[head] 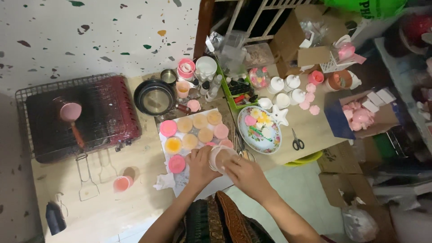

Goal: Pouring colored wax and adding scents to candle molds.

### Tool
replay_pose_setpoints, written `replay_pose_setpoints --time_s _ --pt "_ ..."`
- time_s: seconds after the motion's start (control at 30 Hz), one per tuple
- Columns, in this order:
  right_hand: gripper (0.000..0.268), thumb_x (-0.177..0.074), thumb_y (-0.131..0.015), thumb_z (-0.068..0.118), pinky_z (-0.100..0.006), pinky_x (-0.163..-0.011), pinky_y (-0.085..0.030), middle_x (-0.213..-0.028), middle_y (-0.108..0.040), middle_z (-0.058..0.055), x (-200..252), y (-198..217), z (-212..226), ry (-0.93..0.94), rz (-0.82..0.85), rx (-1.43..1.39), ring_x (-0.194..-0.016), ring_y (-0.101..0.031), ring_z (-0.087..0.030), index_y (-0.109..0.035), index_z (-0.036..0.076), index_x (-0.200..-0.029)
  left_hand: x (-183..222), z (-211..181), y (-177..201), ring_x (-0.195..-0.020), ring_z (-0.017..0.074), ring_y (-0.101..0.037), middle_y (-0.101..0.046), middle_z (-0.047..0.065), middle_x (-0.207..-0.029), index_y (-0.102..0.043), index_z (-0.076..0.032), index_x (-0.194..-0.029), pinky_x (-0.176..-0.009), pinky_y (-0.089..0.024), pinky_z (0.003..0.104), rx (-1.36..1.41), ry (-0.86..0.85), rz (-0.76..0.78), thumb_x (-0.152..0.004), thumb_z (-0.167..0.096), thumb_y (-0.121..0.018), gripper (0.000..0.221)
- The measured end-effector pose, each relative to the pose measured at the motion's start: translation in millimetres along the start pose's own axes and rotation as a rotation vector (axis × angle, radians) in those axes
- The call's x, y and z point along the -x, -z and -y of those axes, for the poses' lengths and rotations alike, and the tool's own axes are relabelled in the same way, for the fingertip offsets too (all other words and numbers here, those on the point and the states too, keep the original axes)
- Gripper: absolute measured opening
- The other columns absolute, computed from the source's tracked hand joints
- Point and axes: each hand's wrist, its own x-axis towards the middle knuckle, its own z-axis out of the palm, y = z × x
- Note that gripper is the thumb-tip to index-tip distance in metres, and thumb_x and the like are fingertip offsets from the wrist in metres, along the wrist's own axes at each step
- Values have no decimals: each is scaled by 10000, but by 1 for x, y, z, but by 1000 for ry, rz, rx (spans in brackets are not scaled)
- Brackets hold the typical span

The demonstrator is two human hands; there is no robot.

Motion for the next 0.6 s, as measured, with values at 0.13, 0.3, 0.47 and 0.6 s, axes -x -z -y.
replay_pose_setpoints --time_s 0.13,0.3,0.47,0.6 --pt "97 -884 -714 149 -432 -650 -539 -878 -645 -101 0 0 -2 -15 -22 -7 -766 -678 -316 -716 63 -929 -2 -1 -1 -1086 302 -534 -647 45 -1213 -583 -116 -1260 -913 -332 487 30 11 -5 -354 -349 -960 1009" --pt "100 -894 -706 144 -422 -662 -547 -893 -658 -88 2 -2 -1 -18 -42 -43 -779 -681 -310 -718 61 -948 1 0 -1 -1092 308 -529 -639 70 -1241 -570 -92 -1280 -932 -327 491 45 -9 -23 -369 -367 -964 1031" --pt "129 -869 -701 119 -426 -668 -546 -892 -665 -88 1 1 3 -13 -42 -68 -772 -680 -315 -743 71 -981 2 -3 4 -1086 300 -528 -649 63 -1251 -575 -98 -1276 -925 -330 486 18 -2 -18 -373 -368 -966 1021" --pt "88 -862 -704 115 -423 -688 -550 -916 -676 -82 4 -6 -2 -10 -42 -6 -791 -684 -311 -725 69 -934 4 1 4 -1108 301 -523 -643 70 -1253 -571 -87 -1269 -928 -331 488 36 12 -36 -354 -356 -956 1029"
